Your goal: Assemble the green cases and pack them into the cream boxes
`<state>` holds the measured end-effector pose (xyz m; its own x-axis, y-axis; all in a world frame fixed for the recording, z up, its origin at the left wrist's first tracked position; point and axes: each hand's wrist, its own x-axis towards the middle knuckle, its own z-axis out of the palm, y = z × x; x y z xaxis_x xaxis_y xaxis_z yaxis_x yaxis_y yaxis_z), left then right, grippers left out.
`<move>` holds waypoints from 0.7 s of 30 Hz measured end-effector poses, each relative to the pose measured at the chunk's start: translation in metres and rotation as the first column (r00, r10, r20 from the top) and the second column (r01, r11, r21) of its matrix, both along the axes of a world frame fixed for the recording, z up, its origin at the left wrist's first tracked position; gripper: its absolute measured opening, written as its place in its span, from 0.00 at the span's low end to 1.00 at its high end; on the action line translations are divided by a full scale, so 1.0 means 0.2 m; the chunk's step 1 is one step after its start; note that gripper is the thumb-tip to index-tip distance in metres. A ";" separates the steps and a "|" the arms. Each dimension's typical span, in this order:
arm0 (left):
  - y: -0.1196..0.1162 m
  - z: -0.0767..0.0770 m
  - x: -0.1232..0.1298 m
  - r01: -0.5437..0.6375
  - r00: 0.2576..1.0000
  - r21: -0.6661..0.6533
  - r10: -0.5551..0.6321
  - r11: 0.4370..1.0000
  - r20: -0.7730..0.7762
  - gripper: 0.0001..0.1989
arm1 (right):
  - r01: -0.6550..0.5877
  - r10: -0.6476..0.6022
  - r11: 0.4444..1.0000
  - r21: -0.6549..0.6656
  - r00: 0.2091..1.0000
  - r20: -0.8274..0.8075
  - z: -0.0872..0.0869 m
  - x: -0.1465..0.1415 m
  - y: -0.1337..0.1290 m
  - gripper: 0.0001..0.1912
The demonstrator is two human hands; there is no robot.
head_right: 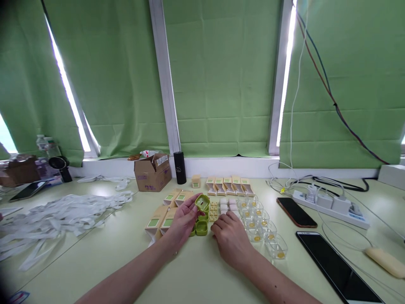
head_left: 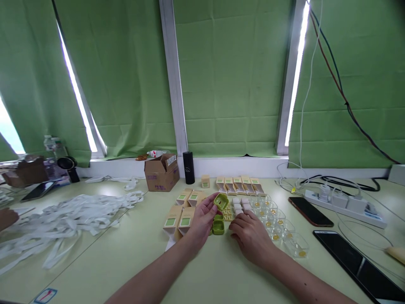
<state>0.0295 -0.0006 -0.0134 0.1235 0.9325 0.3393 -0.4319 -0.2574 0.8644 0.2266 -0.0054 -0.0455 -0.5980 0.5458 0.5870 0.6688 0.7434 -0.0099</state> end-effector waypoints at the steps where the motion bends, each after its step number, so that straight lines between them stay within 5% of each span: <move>1: 0.00 0.00 0.00 -0.001 1.000 0.002 0.001 1.000 -0.011 0.30 | 0.002 -0.002 1.000 0.012 1.000 -0.025 0.00 0.00 0.00 0.06; 14: 0.00 -0.01 0.00 0.006 0.999 0.007 -0.006 1.000 -0.035 0.30 | -0.187 0.203 0.977 0.099 0.961 -0.189 0.05 0.00 -0.07 0.15; 21: 0.00 -0.02 0.01 0.041 0.997 0.018 -0.039 0.999 -0.064 0.29 | -0.256 0.301 0.953 0.159 0.819 -0.489 0.07 0.00 -0.09 0.15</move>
